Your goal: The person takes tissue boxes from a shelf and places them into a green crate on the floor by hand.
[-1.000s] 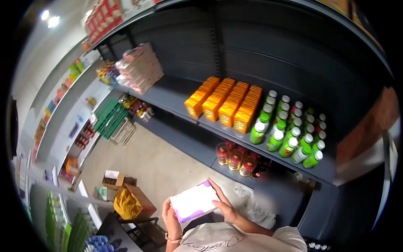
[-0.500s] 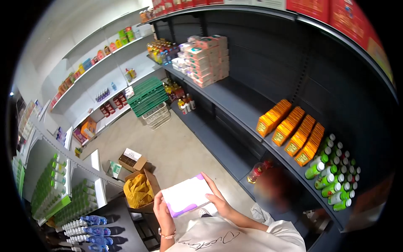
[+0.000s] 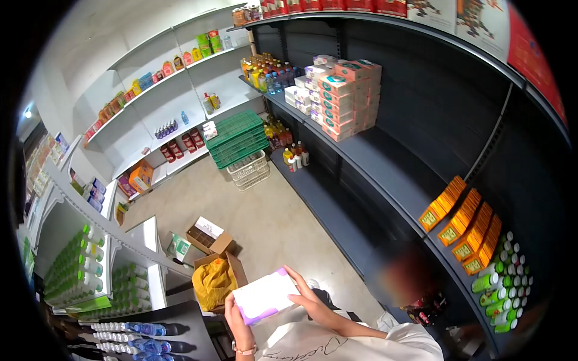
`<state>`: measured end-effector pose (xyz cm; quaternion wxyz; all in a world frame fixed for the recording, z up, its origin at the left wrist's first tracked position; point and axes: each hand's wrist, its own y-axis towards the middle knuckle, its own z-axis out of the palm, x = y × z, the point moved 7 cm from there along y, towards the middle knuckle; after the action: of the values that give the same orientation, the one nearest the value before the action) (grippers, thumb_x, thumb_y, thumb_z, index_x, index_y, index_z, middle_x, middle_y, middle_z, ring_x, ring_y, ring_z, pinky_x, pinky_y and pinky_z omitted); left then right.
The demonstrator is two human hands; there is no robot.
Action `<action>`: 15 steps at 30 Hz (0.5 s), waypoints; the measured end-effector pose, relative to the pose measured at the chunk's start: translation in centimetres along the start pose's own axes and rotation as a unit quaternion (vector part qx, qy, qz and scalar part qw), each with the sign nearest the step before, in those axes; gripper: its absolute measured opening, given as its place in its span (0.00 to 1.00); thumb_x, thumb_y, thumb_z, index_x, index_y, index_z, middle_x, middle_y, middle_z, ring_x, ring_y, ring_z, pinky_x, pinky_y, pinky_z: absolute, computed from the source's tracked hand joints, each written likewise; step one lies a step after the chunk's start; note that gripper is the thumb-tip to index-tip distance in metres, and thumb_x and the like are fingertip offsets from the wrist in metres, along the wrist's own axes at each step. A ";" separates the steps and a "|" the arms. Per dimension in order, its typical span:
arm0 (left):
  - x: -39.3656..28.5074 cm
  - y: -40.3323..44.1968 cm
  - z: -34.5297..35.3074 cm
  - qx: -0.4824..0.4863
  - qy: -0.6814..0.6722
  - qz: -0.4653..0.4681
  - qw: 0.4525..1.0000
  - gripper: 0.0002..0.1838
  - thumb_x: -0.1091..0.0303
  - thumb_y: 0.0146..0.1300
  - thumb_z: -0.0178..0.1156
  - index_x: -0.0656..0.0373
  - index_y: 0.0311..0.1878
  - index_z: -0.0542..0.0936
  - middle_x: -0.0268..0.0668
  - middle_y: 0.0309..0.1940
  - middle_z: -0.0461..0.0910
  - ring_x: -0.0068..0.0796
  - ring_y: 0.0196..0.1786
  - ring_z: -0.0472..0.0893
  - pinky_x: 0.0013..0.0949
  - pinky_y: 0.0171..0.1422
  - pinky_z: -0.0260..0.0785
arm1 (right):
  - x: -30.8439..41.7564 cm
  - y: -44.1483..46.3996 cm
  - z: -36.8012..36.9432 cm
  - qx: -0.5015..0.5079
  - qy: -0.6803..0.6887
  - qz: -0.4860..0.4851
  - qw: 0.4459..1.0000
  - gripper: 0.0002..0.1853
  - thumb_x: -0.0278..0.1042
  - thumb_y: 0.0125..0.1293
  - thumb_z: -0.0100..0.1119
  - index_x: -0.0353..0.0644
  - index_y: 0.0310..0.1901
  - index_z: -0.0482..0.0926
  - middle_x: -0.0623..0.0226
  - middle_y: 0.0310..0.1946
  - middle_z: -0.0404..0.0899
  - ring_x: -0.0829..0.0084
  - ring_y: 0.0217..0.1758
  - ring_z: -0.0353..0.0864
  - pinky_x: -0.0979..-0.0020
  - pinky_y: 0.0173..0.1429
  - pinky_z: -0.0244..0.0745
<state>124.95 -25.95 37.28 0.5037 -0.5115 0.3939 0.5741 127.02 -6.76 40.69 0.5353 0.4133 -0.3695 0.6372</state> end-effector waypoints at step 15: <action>-4.1 24.4 5.7 -0.008 -0.035 0.065 0.997 0.15 0.69 0.66 0.45 0.65 0.53 0.70 0.31 0.36 0.74 0.17 0.38 0.71 0.20 0.42 0.63 | 5.4 26.3 -2.6 0.065 -0.025 -0.048 0.996 0.37 0.37 0.63 0.44 0.37 0.71 0.42 0.55 0.72 0.42 0.65 0.76 0.37 0.66 0.74 0.33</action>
<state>99.83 -25.59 40.73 0.4742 -0.4686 0.4038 0.6265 100.24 -6.40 43.90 0.5278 0.4802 -0.3203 0.6231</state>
